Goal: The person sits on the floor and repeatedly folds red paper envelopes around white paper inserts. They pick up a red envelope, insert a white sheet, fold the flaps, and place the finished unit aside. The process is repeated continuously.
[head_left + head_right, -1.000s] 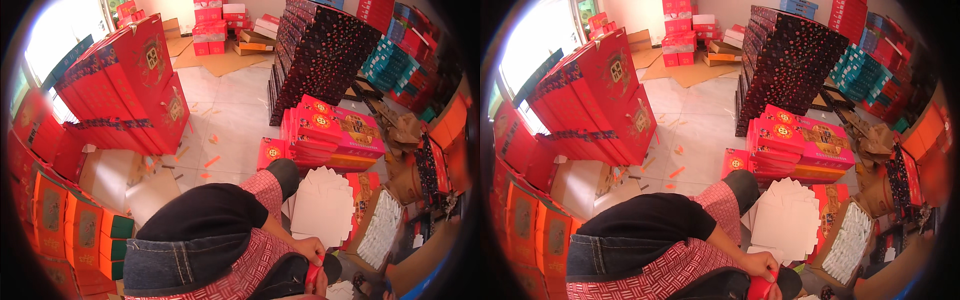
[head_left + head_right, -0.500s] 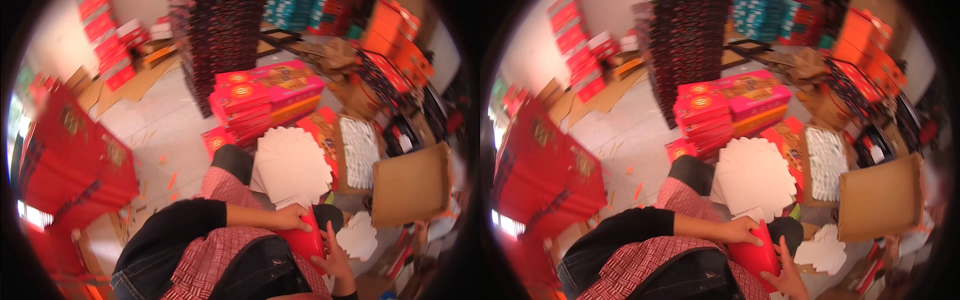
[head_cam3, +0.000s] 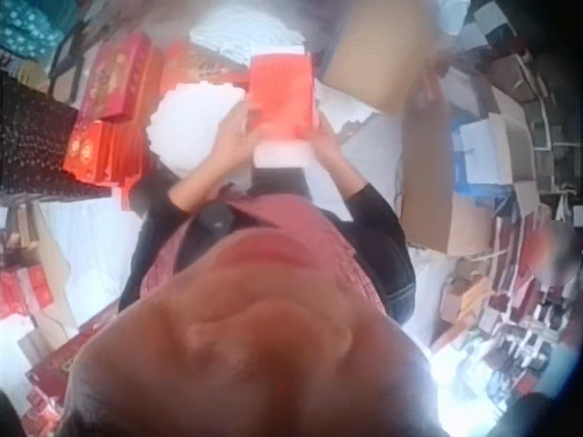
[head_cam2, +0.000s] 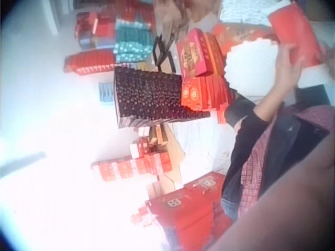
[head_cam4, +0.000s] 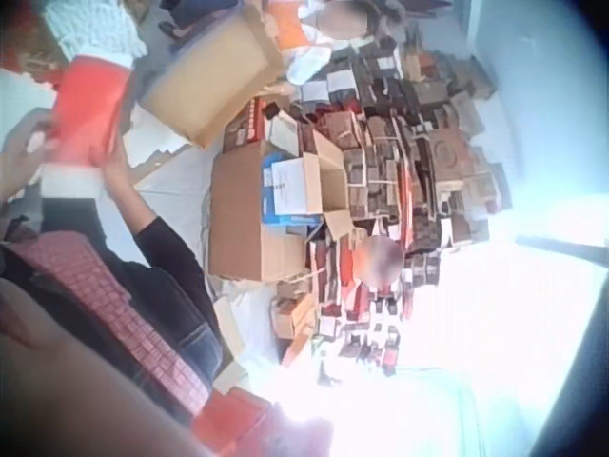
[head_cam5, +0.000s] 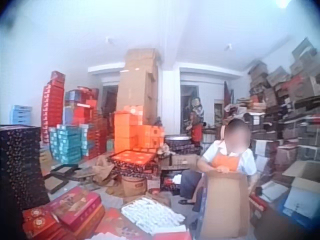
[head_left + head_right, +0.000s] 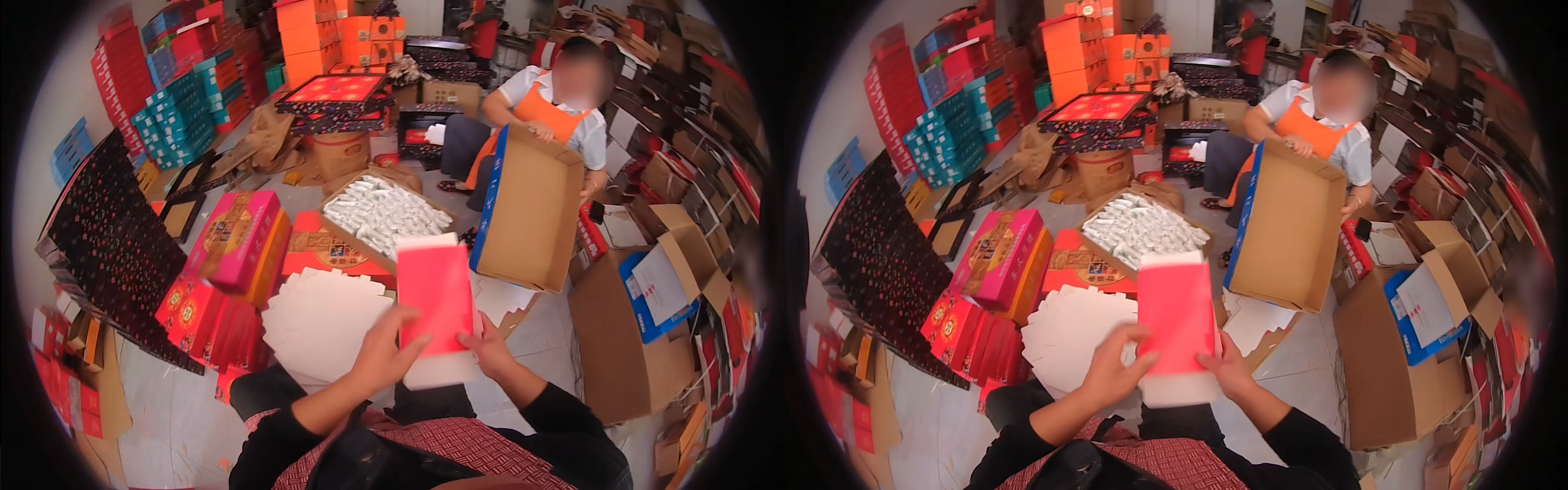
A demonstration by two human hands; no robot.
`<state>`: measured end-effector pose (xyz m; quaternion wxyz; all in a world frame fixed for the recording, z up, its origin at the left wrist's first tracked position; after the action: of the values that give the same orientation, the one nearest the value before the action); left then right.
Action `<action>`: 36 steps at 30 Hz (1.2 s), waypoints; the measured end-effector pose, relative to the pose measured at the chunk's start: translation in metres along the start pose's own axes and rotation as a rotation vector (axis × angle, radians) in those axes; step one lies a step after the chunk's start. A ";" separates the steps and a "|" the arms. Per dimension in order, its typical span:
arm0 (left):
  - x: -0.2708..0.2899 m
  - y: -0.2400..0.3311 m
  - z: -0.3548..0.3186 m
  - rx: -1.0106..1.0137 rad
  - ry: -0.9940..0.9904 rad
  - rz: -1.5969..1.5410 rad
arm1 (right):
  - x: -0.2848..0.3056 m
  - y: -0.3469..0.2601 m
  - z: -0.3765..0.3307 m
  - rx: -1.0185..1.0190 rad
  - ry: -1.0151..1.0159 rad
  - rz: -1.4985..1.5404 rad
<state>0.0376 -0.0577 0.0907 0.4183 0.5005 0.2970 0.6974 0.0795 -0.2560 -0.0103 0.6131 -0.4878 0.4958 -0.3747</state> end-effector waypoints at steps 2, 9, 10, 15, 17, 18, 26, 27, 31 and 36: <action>-0.021 -0.018 -0.021 0.254 -0.330 -0.305 | -0.017 -0.006 0.021 0.065 0.173 0.227; -0.035 -0.061 -0.047 0.766 -0.035 -1.009 | -0.060 -0.019 0.028 0.300 0.149 -0.044; -0.036 -0.064 -0.054 0.780 -0.051 -1.042 | -0.060 -0.011 0.019 0.310 0.140 -0.071; -0.044 -0.079 -0.082 0.748 -0.013 -1.273 | -0.071 0.025 -0.014 0.242 0.087 0.030; -0.050 -0.076 -0.078 0.719 0.018 -1.294 | -0.069 0.035 -0.020 0.236 0.040 -0.112; -0.055 -0.074 -0.077 0.711 0.031 -1.313 | -0.067 0.037 -0.025 0.224 0.018 -0.190; -0.090 -0.093 -0.076 0.816 0.115 -1.284 | -0.054 0.047 -0.028 0.091 0.082 -0.013; -0.090 -0.092 -0.076 0.804 0.116 -1.286 | -0.053 0.048 -0.028 0.090 0.092 0.013; -0.092 -0.101 -0.077 0.835 0.126 -1.316 | -0.058 0.035 -0.030 0.094 0.080 -0.022; -0.093 -0.100 -0.072 0.805 0.068 -1.293 | -0.052 0.050 -0.020 0.135 0.140 -0.215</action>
<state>0.0117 -0.0917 -0.0574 0.5194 0.3192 0.7749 0.1667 0.0472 -0.1990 -0.0463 0.5648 -0.4685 0.4558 -0.5038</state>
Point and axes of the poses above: each hand's wrist, its own z-axis towards the middle knuckle, its own x-axis out of the back of the hand, y = z × x, the point moved 4 cm from there along z, towards the middle knuckle, and after that the axes turned 7 degrees about x, right-handed, at the moved point
